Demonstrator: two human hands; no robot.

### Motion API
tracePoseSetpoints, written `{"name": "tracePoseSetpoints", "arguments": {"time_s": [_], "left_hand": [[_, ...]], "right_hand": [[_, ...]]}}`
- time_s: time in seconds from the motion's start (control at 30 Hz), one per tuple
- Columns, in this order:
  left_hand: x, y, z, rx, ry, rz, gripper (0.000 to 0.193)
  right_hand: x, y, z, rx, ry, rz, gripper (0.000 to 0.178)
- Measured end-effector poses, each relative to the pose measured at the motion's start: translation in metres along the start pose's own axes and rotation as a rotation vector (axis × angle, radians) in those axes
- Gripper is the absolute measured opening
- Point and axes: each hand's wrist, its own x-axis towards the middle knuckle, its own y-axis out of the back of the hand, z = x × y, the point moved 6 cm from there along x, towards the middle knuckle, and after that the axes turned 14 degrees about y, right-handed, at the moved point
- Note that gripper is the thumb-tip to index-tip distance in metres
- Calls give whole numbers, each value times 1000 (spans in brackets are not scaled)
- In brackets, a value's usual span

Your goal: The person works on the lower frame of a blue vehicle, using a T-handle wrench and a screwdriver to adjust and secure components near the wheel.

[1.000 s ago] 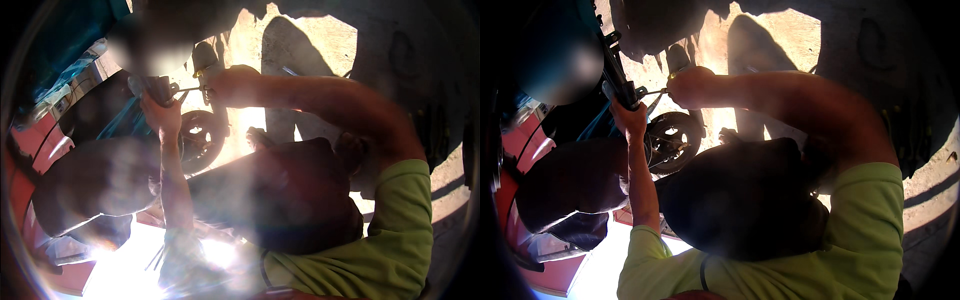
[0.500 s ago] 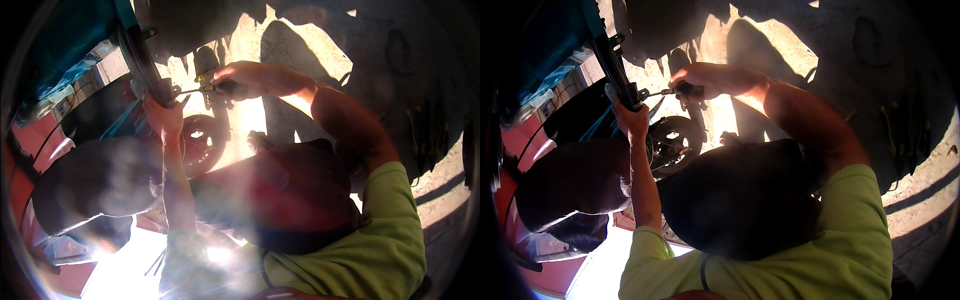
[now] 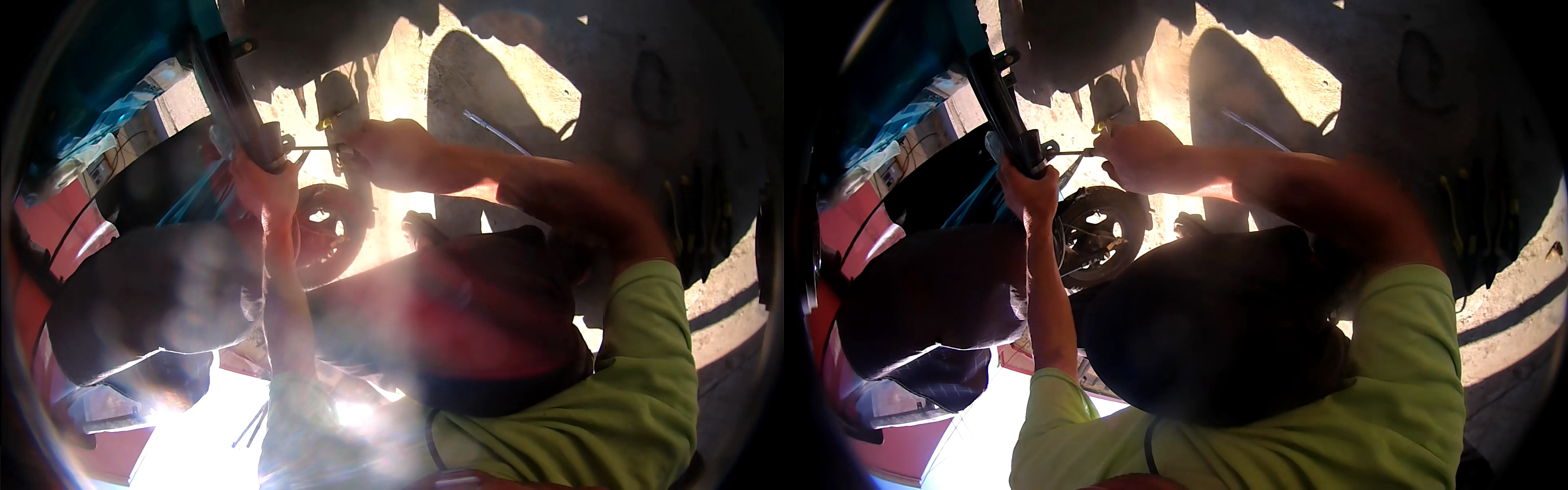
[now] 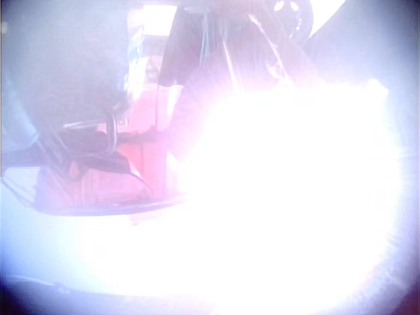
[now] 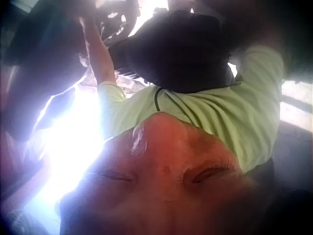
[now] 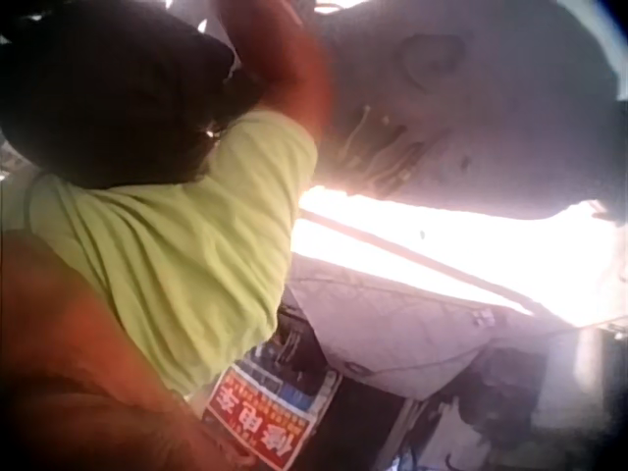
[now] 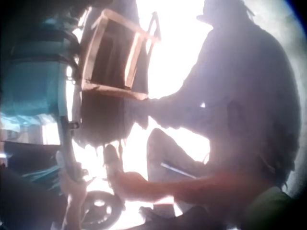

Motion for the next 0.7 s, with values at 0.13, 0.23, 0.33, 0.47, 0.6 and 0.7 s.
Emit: {"name": "tracePoseSetpoints", "arguments": {"time_s": [0.13, 0.23, 0.33, 0.47, 0.6, 0.7], "left_hand": [[-4, 4, -1, -9, -10, 30, 87], [-4, 4, 2, -32, -37, 30, 86], [-5, 4, 8, -53, -39, 9, 85], [-6, 6, 6, -38, -38, -4, 85], [-6, 6, 6, -14, 6, -17, 83], [-5, 8, 8, -30, -32, 13, 82]], "right_hand": [[1, -17, 24, 1162, -506, 29, 33], [-1, -37, 37, 1487, -316, 100, 26], [-2, -46, 34, 1563, -298, -45, 23], [5, -22, 14, 711, -234, -196, 27], [5, -7, 7, 91, -44, -168, 25], [3, 2, 3, -14, 49, -143, 24]]}}
